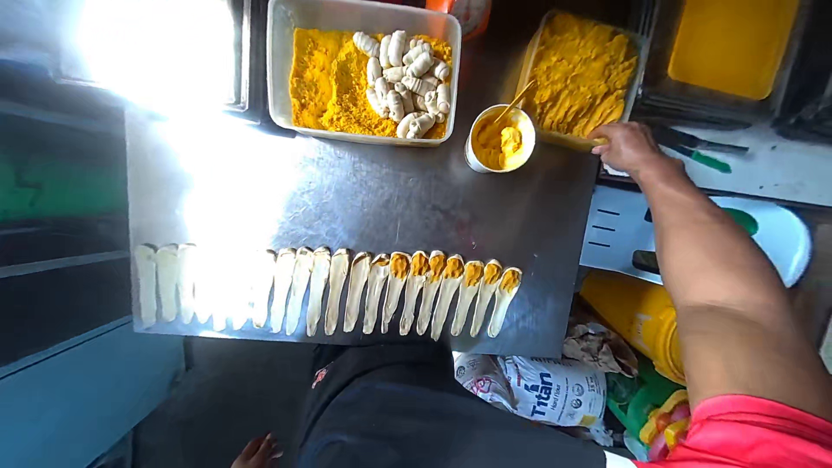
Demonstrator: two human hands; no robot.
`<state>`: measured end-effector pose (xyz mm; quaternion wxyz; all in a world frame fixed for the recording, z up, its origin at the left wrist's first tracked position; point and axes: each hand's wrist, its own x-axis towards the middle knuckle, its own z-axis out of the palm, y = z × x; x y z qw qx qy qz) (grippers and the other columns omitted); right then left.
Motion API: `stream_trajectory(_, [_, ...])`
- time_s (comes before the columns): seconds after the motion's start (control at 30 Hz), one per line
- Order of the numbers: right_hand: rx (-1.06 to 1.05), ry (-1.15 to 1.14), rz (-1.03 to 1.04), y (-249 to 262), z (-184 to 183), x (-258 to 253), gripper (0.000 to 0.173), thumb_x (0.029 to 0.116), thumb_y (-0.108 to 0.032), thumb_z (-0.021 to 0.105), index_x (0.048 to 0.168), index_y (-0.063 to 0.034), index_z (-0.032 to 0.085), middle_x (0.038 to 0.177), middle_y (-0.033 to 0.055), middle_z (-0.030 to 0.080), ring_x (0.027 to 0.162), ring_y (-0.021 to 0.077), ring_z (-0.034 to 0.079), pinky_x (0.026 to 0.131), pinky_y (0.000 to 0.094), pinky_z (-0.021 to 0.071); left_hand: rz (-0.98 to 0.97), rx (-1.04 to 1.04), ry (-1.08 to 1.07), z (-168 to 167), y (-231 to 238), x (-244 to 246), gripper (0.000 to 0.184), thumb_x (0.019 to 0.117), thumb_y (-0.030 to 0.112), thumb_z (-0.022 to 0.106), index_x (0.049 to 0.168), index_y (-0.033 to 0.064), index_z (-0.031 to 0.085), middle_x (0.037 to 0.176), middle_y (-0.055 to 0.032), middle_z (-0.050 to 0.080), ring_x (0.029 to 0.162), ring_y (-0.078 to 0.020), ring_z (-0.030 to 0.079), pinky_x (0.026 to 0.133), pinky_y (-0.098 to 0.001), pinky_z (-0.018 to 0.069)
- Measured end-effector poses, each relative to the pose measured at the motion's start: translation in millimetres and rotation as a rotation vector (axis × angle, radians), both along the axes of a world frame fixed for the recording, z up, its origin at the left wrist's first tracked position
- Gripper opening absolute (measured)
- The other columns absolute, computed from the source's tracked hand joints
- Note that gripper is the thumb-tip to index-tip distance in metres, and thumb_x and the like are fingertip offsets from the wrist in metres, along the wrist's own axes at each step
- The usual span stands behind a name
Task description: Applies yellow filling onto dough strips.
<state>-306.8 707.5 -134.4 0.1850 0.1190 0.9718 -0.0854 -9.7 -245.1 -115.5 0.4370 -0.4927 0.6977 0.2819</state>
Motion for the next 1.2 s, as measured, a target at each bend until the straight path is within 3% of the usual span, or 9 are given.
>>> stream_trajectory(0.1, [0.079,-0.045,-0.003,-15.5,10.5,-2.9,0.030,0.0873,0.000,0.075,0.116,-0.0018,0.068,0.125,0.0255,0.065,0.125,0.0503,0.056,0.102,0.0730,0.0411,0.002,0.021,0.066,-6.5,-16.7,-4.1,0.044,0.1103,0.028,0.047,0.144,-0.0007,0.049,0.125,-0.0246,0.066,0.102,-0.0327,0.070,0.088,-0.0517,0.0573])
stream_trajectory(0.2, [0.104,0.150,-0.119,-72.6,55.0,4.8,0.034,0.0872,0.002,0.073,0.120,0.0040,0.065,0.130,0.0327,0.059,0.129,0.0555,0.049,0.105,0.0743,0.0386,0.015,0.016,0.124,-15.0,-36.5,-3.2,0.044,0.1106,0.029,0.047,0.144,0.0004,0.051,0.124,-0.0236,0.067,0.101,-0.0326,0.071,0.087,-0.0519,0.0578])
stream_trajectory(0.3, [-0.076,0.312,-0.307,-175.5,84.6,36.4,0.046,0.0970,-0.020,0.068,0.137,-0.0003,0.059,0.142,0.0311,0.052,0.134,0.0468,0.049,0.112,0.0604,0.0407,0.039,0.029,0.097,-20.0,-53.7,2.1,0.043,0.1104,0.026,0.048,0.144,0.0000,0.051,0.127,-0.0247,0.066,0.106,-0.0340,0.070,0.089,-0.0524,0.0565])
stream_trajectory(0.37, [-0.247,0.371,-0.340,-259.2,74.1,67.3,0.045,0.1009,-0.024,0.062,0.140,-0.0023,0.059,0.140,0.0284,0.054,0.129,0.0392,0.055,0.109,0.0519,0.0469,-0.018,0.055,0.034,-23.8,-60.2,-6.9,0.041,0.1109,0.024,0.047,0.145,0.0006,0.051,0.129,-0.0240,0.065,0.107,-0.0324,0.069,0.091,-0.0504,0.0552])
stream_trajectory(0.5, [-0.505,0.375,-0.340,-445.0,14.1,128.7,0.029,0.1031,-0.023,0.060,0.125,-0.0068,0.071,0.124,0.0193,0.062,0.105,0.0284,0.067,0.088,0.0457,0.0595,-0.162,0.130,-0.027,-35.5,-87.9,-45.4,0.039,0.1109,0.018,0.047,0.145,-0.0010,0.051,0.131,-0.0262,0.061,0.108,-0.0331,0.066,0.094,-0.0498,0.0524])
stream_trajectory(0.63, [-0.604,0.367,-0.586,-566.1,-29.1,141.8,0.024,0.1011,-0.024,0.065,0.118,-0.0078,0.067,0.111,0.0149,0.069,0.087,0.0261,0.072,0.075,0.0473,0.0629,-0.244,0.167,0.084,-85.3,-182.9,-95.8,0.038,0.1093,0.021,0.051,0.142,0.0031,0.055,0.129,-0.0213,0.066,0.108,-0.0314,0.069,0.093,-0.0502,0.0550])
stream_trajectory(0.83, [-0.305,0.488,-0.662,-610.0,-76.8,94.7,0.019,0.0979,-0.014,0.061,0.105,-0.0025,0.073,0.110,0.0172,0.069,0.111,0.0307,0.064,0.101,0.0468,0.0520,-0.346,0.181,0.321,-99.2,-310.5,-190.9,0.045,0.1107,0.031,0.045,0.144,0.0013,0.052,0.129,-0.0225,0.066,0.111,-0.0342,0.068,0.093,-0.0531,0.0558])
stream_trajectory(1.0, [-0.164,0.453,-0.674,-651.4,-44.7,107.8,0.034,0.1017,-0.020,0.063,0.131,-0.0029,0.065,0.138,0.0226,0.058,0.130,0.0386,0.056,0.109,0.0529,0.0474,-0.302,0.155,0.448,-83.0,-357.8,-217.1,0.044,0.1101,0.031,0.046,0.143,0.0019,0.053,0.129,-0.0212,0.066,0.107,-0.0310,0.069,0.090,-0.0499,0.0567])
stream_trajectory(1.2, [0.032,0.536,-0.594,-655.4,-81.5,101.7,0.022,0.1011,-0.010,0.056,0.112,-0.0022,0.074,0.117,0.0181,0.067,0.116,0.0316,0.065,0.102,0.0462,0.0536,-0.298,0.213,0.274,-108.1,-351.3,-168.1,0.042,0.1103,0.025,0.047,0.145,0.0013,0.051,0.132,-0.0235,0.064,0.111,-0.0342,0.068,0.093,-0.0524,0.0549])
